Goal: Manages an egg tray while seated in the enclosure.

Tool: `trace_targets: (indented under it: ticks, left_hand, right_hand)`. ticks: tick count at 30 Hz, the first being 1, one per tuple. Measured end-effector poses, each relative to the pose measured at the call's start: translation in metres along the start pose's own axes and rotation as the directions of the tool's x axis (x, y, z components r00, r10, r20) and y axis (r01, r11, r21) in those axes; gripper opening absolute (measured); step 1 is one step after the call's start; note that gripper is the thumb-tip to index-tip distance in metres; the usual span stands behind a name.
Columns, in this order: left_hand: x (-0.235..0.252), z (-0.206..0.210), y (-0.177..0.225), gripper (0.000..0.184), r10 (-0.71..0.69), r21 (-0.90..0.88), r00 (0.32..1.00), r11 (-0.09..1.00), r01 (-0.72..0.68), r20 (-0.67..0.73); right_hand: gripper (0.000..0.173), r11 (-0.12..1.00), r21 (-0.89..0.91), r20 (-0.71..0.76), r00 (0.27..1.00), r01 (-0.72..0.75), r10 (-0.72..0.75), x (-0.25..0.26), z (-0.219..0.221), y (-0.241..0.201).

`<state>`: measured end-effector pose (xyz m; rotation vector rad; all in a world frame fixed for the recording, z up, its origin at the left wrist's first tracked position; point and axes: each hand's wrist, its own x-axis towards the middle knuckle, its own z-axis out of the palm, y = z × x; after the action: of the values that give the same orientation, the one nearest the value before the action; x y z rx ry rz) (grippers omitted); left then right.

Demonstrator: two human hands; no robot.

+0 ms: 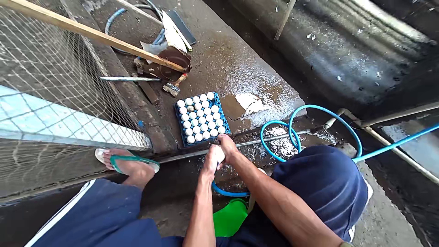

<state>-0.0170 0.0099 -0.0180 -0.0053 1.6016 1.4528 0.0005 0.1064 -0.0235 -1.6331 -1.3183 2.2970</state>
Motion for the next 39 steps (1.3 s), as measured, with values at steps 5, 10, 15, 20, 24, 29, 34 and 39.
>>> trace_targets:
  ticks: [5, 10, 15, 20, 24, 29, 34, 39]
  left_hand:
    - [0.004, -0.014, -0.001, 0.035, 0.04, 0.02, 0.998, 0.999, -0.039, -0.055]
    - [0.005, -0.005, -0.005, 0.048, 0.152, 0.131, 0.971, 0.983, -0.129, -0.186]
    - [0.008, -0.004, -0.008, 0.042, 0.224, 0.104, 0.946, 0.973, -0.205, -0.235]
    - [0.005, -0.001, -0.005, 0.049, 0.166, 0.058, 0.951, 0.986, -0.156, -0.259]
    - [0.005, -0.004, -0.004, 0.043, 0.087, 0.056, 0.982, 0.995, -0.078, -0.17]
    - [0.006, -0.012, -0.003, 0.031, 0.067, -0.039, 0.997, 0.997, -0.068, -0.038]
    - [0.006, -0.01, 0.001, 0.056, 0.153, -0.026, 0.981, 0.987, -0.157, -0.117]
    - [-0.003, 0.008, 0.004, 0.061, 0.163, 0.134, 0.962, 0.982, -0.135, -0.221]
  right_hand:
    - [0.044, 0.992, 0.061, 0.063, 0.991, 0.112, -0.116, -0.007, 0.004, 0.015]
    - [0.047, 0.898, -0.216, -0.018, 0.918, 0.383, -0.396, -0.022, 0.011, 0.018]
    - [0.049, 0.916, -0.175, 0.012, 0.931, 0.36, -0.364, -0.032, 0.017, 0.024]
    - [0.046, 0.958, -0.118, -0.071, 0.96, 0.262, -0.271, -0.029, 0.02, 0.017]
    - [0.044, 0.995, 0.007, -0.018, 0.995, 0.102, -0.102, -0.013, 0.011, 0.008]
    - [0.04, 0.971, 0.228, 0.128, 0.991, -0.074, 0.046, -0.006, 0.001, 0.002]
    - [0.045, 0.868, -0.239, 0.098, 0.901, 0.434, -0.423, -0.026, 0.012, 0.021]
    - [0.052, 0.937, -0.206, -0.018, 0.956, 0.283, -0.293, -0.019, 0.008, 0.013]
